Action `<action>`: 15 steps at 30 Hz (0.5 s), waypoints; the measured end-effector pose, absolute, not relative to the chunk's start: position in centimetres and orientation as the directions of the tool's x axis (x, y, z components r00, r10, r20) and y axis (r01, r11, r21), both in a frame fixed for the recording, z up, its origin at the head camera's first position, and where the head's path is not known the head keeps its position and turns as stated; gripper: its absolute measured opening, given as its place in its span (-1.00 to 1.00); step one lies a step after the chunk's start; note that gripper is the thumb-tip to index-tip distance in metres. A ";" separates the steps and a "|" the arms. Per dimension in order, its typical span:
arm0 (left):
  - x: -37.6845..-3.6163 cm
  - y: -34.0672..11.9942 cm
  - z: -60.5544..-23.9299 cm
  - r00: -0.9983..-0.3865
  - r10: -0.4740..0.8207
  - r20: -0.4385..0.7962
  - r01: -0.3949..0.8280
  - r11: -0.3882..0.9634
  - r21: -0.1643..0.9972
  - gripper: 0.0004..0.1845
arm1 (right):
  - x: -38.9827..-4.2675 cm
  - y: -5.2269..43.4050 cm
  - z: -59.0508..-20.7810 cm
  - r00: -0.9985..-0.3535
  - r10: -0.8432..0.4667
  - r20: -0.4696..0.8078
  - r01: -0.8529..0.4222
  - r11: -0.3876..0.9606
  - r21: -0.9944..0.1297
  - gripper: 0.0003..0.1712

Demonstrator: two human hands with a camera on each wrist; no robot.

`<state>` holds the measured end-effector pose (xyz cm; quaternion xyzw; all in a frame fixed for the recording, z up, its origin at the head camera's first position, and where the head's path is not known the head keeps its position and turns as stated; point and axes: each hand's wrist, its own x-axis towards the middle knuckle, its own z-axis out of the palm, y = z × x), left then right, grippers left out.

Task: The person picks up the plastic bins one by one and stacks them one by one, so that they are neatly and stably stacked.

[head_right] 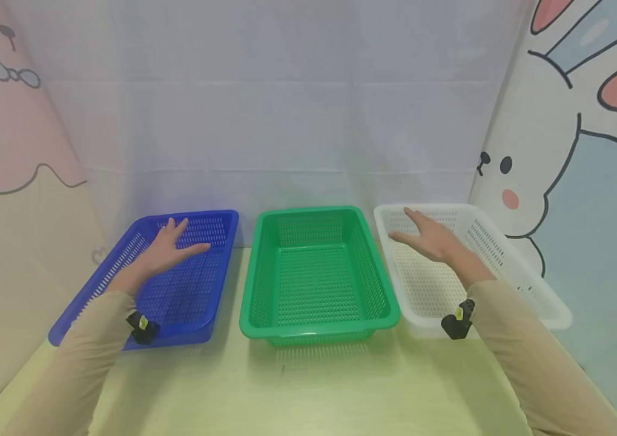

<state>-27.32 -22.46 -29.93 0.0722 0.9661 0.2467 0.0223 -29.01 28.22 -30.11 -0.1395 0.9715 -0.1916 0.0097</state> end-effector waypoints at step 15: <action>-27.1 -20.3 -30.5 -0.979 0.205 0.016 0.176 0.794 0.582 0.00 | -28.1 26.8 -30.4 -0.942 -0.328 0.069 -0.294 0.709 -0.640 -0.19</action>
